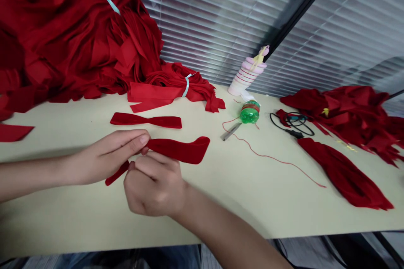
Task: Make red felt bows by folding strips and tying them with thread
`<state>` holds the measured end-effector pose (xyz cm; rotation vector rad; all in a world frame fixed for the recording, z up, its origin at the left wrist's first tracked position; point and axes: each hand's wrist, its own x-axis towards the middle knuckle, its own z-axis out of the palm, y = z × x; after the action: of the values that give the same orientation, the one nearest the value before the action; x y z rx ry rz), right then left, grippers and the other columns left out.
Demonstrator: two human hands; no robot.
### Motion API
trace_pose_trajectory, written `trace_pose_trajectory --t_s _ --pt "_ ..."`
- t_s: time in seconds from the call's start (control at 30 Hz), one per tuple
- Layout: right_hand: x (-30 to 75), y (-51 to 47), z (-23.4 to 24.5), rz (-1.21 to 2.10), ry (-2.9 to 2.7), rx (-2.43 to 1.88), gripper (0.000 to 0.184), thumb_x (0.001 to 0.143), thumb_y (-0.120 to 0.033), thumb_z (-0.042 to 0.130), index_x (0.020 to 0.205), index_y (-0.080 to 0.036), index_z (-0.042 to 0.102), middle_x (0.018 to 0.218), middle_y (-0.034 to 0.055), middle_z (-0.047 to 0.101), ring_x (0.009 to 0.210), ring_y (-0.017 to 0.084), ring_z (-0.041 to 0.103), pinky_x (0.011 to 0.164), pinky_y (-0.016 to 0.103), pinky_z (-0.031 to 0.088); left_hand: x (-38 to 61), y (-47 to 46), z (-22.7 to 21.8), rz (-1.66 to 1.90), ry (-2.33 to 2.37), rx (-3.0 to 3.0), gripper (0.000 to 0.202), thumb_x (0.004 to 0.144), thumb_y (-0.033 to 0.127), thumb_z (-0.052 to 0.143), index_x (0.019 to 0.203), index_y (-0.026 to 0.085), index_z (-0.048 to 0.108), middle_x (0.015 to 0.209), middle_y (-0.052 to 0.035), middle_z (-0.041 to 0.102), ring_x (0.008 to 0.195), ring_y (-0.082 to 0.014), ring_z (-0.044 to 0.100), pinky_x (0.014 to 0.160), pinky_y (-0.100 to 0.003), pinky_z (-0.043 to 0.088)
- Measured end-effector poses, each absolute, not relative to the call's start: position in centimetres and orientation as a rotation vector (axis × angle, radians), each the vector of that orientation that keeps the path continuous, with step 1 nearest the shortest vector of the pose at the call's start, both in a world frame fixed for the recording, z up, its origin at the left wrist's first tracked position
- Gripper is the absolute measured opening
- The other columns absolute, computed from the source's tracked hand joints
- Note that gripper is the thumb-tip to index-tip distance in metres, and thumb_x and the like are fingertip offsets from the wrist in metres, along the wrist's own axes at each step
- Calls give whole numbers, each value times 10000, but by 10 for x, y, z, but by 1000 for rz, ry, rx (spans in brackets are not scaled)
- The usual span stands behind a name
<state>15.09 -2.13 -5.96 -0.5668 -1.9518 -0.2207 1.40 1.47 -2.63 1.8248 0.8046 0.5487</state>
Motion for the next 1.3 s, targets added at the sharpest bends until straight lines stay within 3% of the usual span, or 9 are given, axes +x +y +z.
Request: trace_pose_trajectory --t_s 0.23,0.47,0.57,0.7,0.9,1.1,1.2,1.3 --pt "149 -22 -59 -296 -2000 -575 353 665 -52 529 415 -179 315 541 -23 198 542 112 142 452 232 308 14 14 -32 538 827 1837 345 920 394 320 642 191 340 574 60 327 489 -77 351 423 -193 310" --pt "154 -19 -60 -226 -2084 -562 290 676 -97 501 467 -196 327 543 -25 213 533 116 152 468 243 327 14 18 -32 683 797 2082 322 934 316 313 646 179 357 606 49 376 564 -86 355 545 -219 323" --pt "155 -19 -58 -7 -2049 -567 302 687 -87 479 510 -202 263 556 -33 186 520 110 158 471 249 308 14 17 -30 672 824 1866 356 931 381 311 640 181 356 591 52 345 549 -86 340 531 -213 323" --pt "153 -20 -52 566 -1770 -610 378 739 -45 446 551 -187 150 532 -48 177 474 82 210 450 228 264 17 16 -27 685 777 1599 394 920 435 322 625 179 373 573 52 303 533 -88 285 498 -220 278" --pt "164 -12 -35 1358 -1205 -761 393 706 -244 516 521 -209 171 466 -72 174 392 65 208 353 199 264 12 17 -22 559 526 1510 389 922 424 299 638 178 400 619 26 375 590 -105 361 578 -240 345" --pt "167 -10 -36 1518 -1117 -873 379 647 -120 533 438 -196 226 410 -90 199 350 37 171 327 193 175 2 32 -20 39 413 2011 286 878 332 409 658 171 495 587 41 326 517 -93 282 469 -224 268" --pt "164 -16 -39 1415 -1182 -915 397 650 -112 576 399 -172 275 406 -81 235 385 36 194 374 210 161 3 37 -26 19 466 2123 308 880 335 398 639 168 492 577 43 329 496 -88 265 471 -228 262" --pt "165 -17 -35 1364 -1042 -915 429 634 -107 598 414 -175 236 419 -85 187 399 38 175 376 208 153 6 37 -32 81 587 2189 362 893 374 355 591 179 400 547 49 294 472 -88 247 446 -232 233"
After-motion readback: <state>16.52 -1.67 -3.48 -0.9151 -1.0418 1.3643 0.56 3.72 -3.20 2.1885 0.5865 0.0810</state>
